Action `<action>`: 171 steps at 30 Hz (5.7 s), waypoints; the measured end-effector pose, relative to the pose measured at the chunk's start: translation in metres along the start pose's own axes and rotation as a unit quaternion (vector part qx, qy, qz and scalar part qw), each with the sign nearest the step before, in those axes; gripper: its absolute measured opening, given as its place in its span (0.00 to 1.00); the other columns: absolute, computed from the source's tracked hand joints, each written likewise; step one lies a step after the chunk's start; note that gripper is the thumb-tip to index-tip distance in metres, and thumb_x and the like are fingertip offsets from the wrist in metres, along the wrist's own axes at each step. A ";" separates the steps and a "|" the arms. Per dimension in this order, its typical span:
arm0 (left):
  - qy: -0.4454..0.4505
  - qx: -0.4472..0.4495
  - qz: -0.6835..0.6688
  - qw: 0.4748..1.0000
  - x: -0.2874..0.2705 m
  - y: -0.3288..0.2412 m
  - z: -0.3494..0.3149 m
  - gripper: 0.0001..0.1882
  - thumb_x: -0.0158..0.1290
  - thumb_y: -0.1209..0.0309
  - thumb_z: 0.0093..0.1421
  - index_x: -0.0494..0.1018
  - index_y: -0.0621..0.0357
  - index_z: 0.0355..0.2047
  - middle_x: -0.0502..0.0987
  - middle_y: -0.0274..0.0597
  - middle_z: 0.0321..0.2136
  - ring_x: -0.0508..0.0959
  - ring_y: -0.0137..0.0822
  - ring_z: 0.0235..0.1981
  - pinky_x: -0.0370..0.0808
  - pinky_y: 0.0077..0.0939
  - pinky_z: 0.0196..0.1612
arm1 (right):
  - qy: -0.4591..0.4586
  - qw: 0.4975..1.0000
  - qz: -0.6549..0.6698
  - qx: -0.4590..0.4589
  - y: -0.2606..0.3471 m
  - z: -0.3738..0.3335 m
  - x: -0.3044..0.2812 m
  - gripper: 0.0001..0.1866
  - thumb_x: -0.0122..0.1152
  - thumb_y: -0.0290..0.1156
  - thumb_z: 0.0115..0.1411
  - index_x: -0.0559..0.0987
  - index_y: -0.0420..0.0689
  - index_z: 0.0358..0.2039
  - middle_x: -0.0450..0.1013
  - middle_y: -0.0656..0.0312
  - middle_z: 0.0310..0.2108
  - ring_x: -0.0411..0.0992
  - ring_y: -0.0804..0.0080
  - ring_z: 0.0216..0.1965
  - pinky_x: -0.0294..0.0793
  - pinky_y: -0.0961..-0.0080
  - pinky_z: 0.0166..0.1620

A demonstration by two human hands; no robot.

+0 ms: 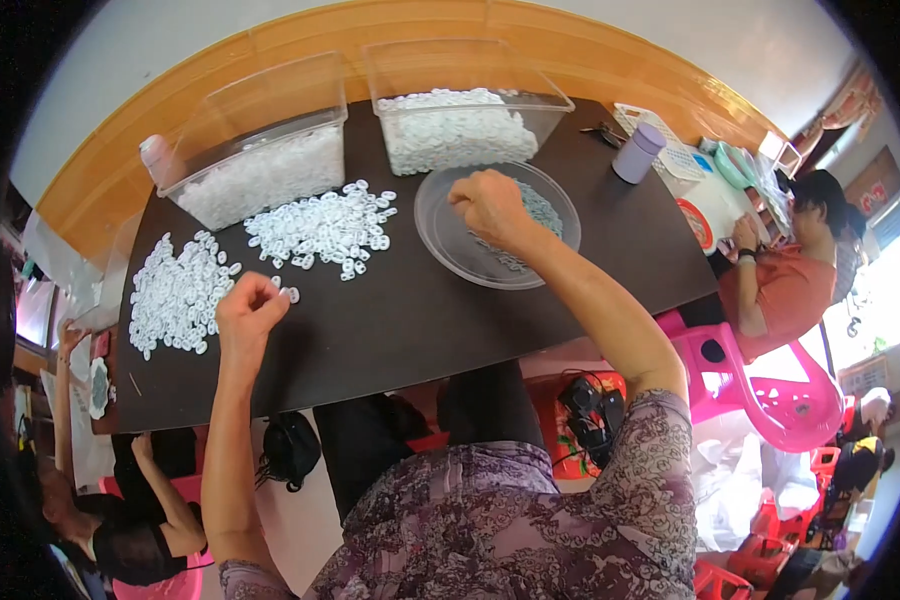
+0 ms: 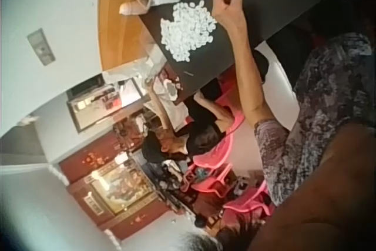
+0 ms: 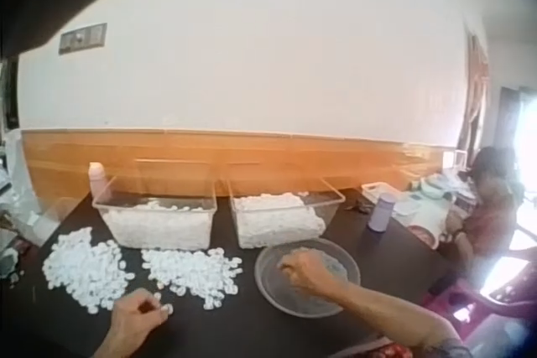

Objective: Assembling small white plastic components by manually inserting small grey parts into them.

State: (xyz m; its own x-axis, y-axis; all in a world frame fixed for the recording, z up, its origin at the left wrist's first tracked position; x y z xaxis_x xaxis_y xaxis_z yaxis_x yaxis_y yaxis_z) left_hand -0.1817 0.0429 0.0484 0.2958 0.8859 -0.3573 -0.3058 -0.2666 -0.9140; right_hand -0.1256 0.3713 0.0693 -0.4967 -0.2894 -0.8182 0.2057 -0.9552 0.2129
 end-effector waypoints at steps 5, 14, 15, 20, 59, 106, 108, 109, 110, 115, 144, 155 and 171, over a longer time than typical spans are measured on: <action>0.004 -0.032 -0.141 0.989 0.015 -0.001 -0.043 0.06 0.56 0.80 0.50 0.69 0.60 0.23 0.67 0.26 0.19 0.64 0.16 0.21 0.59 0.10 0.24 | 0.141 0.978 -0.147 0.042 -0.022 -0.028 0.032 0.07 0.59 0.29 0.44 0.80 0.46 0.27 0.74 0.55 0.26 0.71 0.54 0.33 0.70 0.63 0.36; -0.004 -0.063 -0.267 0.962 0.042 0.005 -0.078 0.05 0.57 0.80 0.51 0.72 0.63 0.27 0.73 0.32 0.21 0.72 0.22 0.23 0.68 0.13 0.29 | 0.054 0.997 -0.019 0.059 -0.013 -0.024 0.015 0.07 0.57 0.27 0.47 0.80 0.44 0.28 0.75 0.54 0.28 0.71 0.53 0.33 0.70 0.62 0.39; -0.013 -0.064 -0.271 0.960 0.042 0.005 -0.081 0.05 0.58 0.79 0.51 0.72 0.63 0.28 0.73 0.33 0.21 0.72 0.22 0.23 0.68 0.14 0.29 | 0.055 0.997 -0.018 0.058 -0.015 -0.026 0.019 0.07 0.57 0.27 0.47 0.80 0.44 0.28 0.75 0.54 0.28 0.71 0.53 0.33 0.70 0.62 0.39; -0.011 -0.073 -0.305 0.949 0.055 -0.001 -0.089 0.06 0.58 0.79 0.51 0.74 0.65 0.30 0.73 0.34 0.20 0.72 0.24 0.22 0.69 0.15 0.28 | 0.065 0.997 -0.036 0.038 -0.015 -0.022 0.034 0.06 0.59 0.29 0.47 0.80 0.46 0.27 0.73 0.56 0.26 0.70 0.54 0.34 0.69 0.61 0.38; 0.038 -0.107 -0.348 0.931 0.123 -0.023 -0.047 0.06 0.55 0.75 0.56 0.75 0.65 0.33 0.74 0.34 0.22 0.71 0.22 0.23 0.66 0.14 0.27 | 0.186 0.896 0.383 0.124 0.103 -0.048 0.007 0.05 0.58 0.26 0.47 0.76 0.37 0.22 0.71 0.61 0.18 0.68 0.78 0.21 0.67 0.77 0.26; -0.182 -0.080 -0.394 0.897 0.045 0.007 -0.120 0.05 0.52 0.81 0.57 0.74 0.70 0.33 0.75 0.39 0.24 0.73 0.26 0.22 0.71 0.17 0.22 | 0.101 0.765 0.593 0.231 0.206 -0.070 0.065 0.03 0.54 0.23 0.57 0.71 0.36 0.28 0.71 0.64 0.25 0.70 0.83 0.26 0.69 0.85 0.28; -0.193 -0.071 -0.386 0.899 0.046 0.008 -0.121 0.05 0.52 0.81 0.57 0.74 0.70 0.33 0.75 0.39 0.24 0.73 0.26 0.22 0.71 0.17 0.22 | 0.094 0.776 0.582 0.222 0.205 -0.070 0.067 0.03 0.54 0.22 0.57 0.71 0.37 0.28 0.69 0.65 0.25 0.70 0.84 0.25 0.69 0.85 0.28; -0.196 -0.066 -0.384 0.900 0.046 0.008 -0.121 0.04 0.52 0.81 0.57 0.74 0.70 0.33 0.75 0.39 0.24 0.73 0.25 0.22 0.71 0.17 0.22 | 0.095 0.776 0.582 0.222 0.205 -0.072 0.071 0.03 0.54 0.22 0.57 0.71 0.37 0.28 0.69 0.65 0.25 0.70 0.84 0.25 0.69 0.85 0.28; -0.199 -0.062 -0.382 0.900 0.046 0.008 -0.121 0.04 0.52 0.81 0.57 0.74 0.70 0.33 0.75 0.38 0.25 0.73 0.25 0.22 0.71 0.17 0.22 | 0.088 0.785 0.573 0.217 0.204 -0.074 0.074 0.03 0.55 0.23 0.57 0.71 0.37 0.28 0.68 0.66 0.26 0.69 0.84 0.25 0.68 0.85 0.28; -0.200 -0.065 -0.378 0.902 0.048 0.016 -0.124 0.05 0.52 0.80 0.58 0.74 0.68 0.35 0.75 0.36 0.25 0.72 0.22 0.23 0.70 0.13 0.24 | 0.097 0.812 0.537 0.207 0.205 -0.073 0.076 0.03 0.54 0.23 0.58 0.72 0.37 0.27 0.67 0.68 0.25 0.66 0.85 0.27 0.65 0.86 0.29; -0.191 -0.081 -0.399 0.893 0.032 0.032 -0.115 0.06 0.50 0.81 0.58 0.73 0.69 0.36 0.75 0.39 0.26 0.73 0.24 0.23 0.71 0.15 0.24 | 0.089 0.888 0.442 0.094 0.216 -0.049 0.082 0.05 0.56 0.26 0.56 0.74 0.37 0.27 0.68 0.61 0.25 0.67 0.75 0.27 0.67 0.78 0.31; -0.226 -0.075 -0.389 0.890 0.022 0.041 -0.110 0.08 0.51 0.78 0.59 0.72 0.70 0.38 0.77 0.45 0.26 0.74 0.28 0.23 0.73 0.20 0.25 | 0.012 0.998 0.058 -0.009 0.193 0.021 0.119 0.07 0.61 0.31 0.48 0.77 0.41 0.23 0.70 0.51 0.24 0.67 0.55 0.32 0.67 0.61 0.34; -0.211 -0.076 -0.401 0.888 0.022 0.036 -0.112 0.11 0.51 0.78 0.58 0.73 0.68 0.42 0.77 0.44 0.26 0.74 0.28 0.23 0.72 0.19 0.24 | 0.158 0.870 0.445 0.140 0.191 -0.018 0.102 0.07 0.60 0.26 0.53 0.75 0.38 0.31 0.73 0.64 0.24 0.69 0.78 0.24 0.68 0.82 0.28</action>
State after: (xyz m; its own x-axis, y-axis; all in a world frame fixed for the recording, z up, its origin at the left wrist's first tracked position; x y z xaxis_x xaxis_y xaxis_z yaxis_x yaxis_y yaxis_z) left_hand -0.0846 0.0101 -0.0140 -0.0117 0.8695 0.4939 -0.0144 0.4937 -0.8695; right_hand -0.1219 0.1609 0.0166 0.0200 -0.9328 -0.3598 0.1545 -0.3527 0.9229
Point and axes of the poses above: each hand's wrist, its own z-axis towards the middle knuckle, its own x-axis out of the palm, y = z × x, the point moved 6 cm from there along z, towards the middle knuckle
